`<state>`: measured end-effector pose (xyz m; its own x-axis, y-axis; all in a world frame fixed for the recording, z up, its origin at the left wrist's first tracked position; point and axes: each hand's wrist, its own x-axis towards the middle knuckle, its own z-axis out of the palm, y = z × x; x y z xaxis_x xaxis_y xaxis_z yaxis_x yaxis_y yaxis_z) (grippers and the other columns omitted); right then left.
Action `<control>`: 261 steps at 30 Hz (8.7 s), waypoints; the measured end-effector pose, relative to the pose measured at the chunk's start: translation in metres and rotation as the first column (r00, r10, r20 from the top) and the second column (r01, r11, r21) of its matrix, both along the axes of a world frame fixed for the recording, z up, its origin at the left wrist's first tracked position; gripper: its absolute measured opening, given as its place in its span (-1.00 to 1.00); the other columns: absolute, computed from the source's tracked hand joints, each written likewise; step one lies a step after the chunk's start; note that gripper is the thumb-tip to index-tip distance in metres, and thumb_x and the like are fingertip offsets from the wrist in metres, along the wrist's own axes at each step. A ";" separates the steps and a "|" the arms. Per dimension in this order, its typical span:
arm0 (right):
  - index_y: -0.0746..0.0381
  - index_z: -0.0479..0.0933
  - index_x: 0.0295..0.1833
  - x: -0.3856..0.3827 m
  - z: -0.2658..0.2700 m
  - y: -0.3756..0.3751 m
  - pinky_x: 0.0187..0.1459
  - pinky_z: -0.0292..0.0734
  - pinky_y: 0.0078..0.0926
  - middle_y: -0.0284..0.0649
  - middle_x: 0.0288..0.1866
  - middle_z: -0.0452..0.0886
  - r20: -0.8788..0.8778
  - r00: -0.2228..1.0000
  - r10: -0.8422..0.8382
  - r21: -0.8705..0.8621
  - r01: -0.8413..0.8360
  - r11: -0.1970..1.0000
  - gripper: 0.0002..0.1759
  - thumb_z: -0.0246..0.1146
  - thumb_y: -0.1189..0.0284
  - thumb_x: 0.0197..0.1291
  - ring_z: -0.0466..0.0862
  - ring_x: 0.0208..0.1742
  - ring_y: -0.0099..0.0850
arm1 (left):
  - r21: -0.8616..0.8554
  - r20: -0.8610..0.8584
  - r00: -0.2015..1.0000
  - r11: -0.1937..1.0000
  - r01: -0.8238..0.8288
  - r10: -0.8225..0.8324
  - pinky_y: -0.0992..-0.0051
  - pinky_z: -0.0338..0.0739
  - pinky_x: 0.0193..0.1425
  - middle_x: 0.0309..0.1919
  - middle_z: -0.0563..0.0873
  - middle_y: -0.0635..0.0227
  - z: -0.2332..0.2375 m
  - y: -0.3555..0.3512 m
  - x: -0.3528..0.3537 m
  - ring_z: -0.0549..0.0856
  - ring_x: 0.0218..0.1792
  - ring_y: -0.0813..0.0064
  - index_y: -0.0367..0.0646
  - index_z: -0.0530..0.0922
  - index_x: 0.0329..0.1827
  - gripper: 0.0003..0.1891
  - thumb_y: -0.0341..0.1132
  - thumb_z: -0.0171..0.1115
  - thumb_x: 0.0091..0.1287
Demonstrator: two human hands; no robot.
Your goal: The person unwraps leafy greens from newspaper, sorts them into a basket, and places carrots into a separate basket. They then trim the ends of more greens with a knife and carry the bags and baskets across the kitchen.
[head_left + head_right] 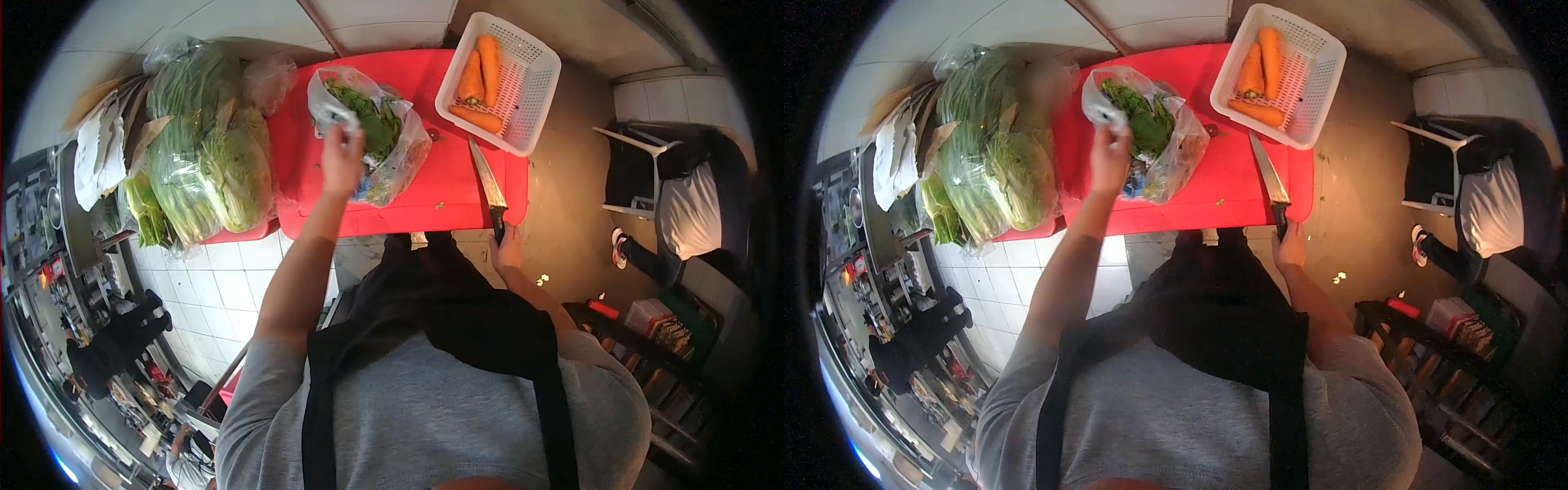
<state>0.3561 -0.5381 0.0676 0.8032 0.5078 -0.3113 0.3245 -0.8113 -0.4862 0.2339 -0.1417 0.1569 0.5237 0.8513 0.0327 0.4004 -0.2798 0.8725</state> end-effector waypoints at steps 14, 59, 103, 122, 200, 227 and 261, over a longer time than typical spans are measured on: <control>0.23 0.46 0.03 0.041 -0.009 0.121 0.14 0.41 -0.20 -0.04 -0.02 0.45 0.146 0.969 0.198 0.405 -0.242 0.882 -0.59 0.34 0.53 0.01 0.47 0.09 -0.04 | -0.095 0.248 0.947 0.978 -0.183 0.202 0.57 0.41 0.04 -0.12 0.60 0.38 0.085 0.033 -0.034 0.53 -0.11 0.57 -0.23 0.49 -0.05 -0.79 -0.61 0.06 0.29; 0.23 0.40 -0.04 0.003 0.015 0.057 -0.16 0.53 -0.10 0.04 -0.14 0.56 -0.089 0.978 0.191 -0.192 -0.205 0.960 -0.47 0.38 0.14 -0.01 0.62 -0.11 -0.02 | -0.012 0.488 0.791 0.909 -0.417 0.369 0.52 0.45 0.06 -0.17 0.55 0.45 0.193 0.062 -0.264 0.52 -0.11 0.60 -0.16 0.43 0.01 -0.78 -0.49 0.18 0.34; 0.35 0.49 0.11 0.013 -0.002 0.490 0.25 0.37 -0.22 0.04 0.20 0.46 0.321 0.631 0.706 0.298 -0.775 0.557 -0.56 0.12 0.52 0.05 0.43 0.25 -0.05 | -0.083 0.469 0.776 0.896 -0.437 0.421 0.52 0.43 0.01 -0.21 0.50 0.38 0.180 0.047 -0.302 0.51 -0.16 0.54 -0.18 0.41 -0.09 -0.72 -0.45 0.30 0.20; 0.36 0.36 0.25 -0.064 -0.049 0.367 0.42 0.15 -0.21 0.04 0.35 0.33 -0.096 0.715 0.692 0.382 -0.616 0.689 -0.48 0.17 0.47 0.15 0.30 0.39 -0.04 | -0.060 0.356 0.816 0.883 -0.466 0.455 0.41 0.42 0.15 -0.09 0.54 0.34 0.175 0.052 -0.310 0.55 -0.05 0.50 -0.19 0.42 -0.04 -0.74 -0.46 0.25 0.25; 0.38 0.63 -0.21 -0.004 0.195 0.332 -0.06 0.54 -0.61 -0.18 -0.21 0.66 -0.631 0.450 0.632 0.768 0.249 0.590 -0.84 0.32 0.72 0.04 0.64 -0.22 -0.48 | -0.656 0.430 0.592 0.686 -0.314 0.682 0.50 0.57 -0.25 -0.24 0.56 0.41 0.200 -0.131 -0.174 0.60 -0.24 0.59 -0.09 0.41 -0.13 -0.91 -0.39 0.12 0.39; 0.15 0.68 -0.12 -0.033 0.019 0.674 -0.02 0.53 -0.31 -0.16 -0.19 0.71 0.130 0.390 0.911 -0.148 -0.901 0.407 -0.67 0.29 0.23 0.02 0.68 -0.19 -0.33 | -0.674 0.717 0.311 0.734 0.081 0.624 0.02 0.23 0.41 0.33 0.35 0.10 0.182 -0.074 -0.246 0.41 0.28 0.10 -0.24 0.23 0.40 -0.36 -0.39 0.23 0.24; 0.22 0.63 -0.03 -0.106 0.149 0.367 -0.04 0.50 -0.34 -0.21 -0.20 0.66 -0.295 -0.307 0.905 0.251 -0.939 -0.237 -0.62 0.21 0.37 -0.02 0.62 -0.14 -0.35 | -0.759 0.533 0.535 0.650 -0.040 0.656 0.33 0.42 0.15 0.04 0.55 0.30 0.186 -0.119 -0.198 0.55 0.03 0.42 -0.16 0.32 0.31 -0.48 -0.51 0.11 0.24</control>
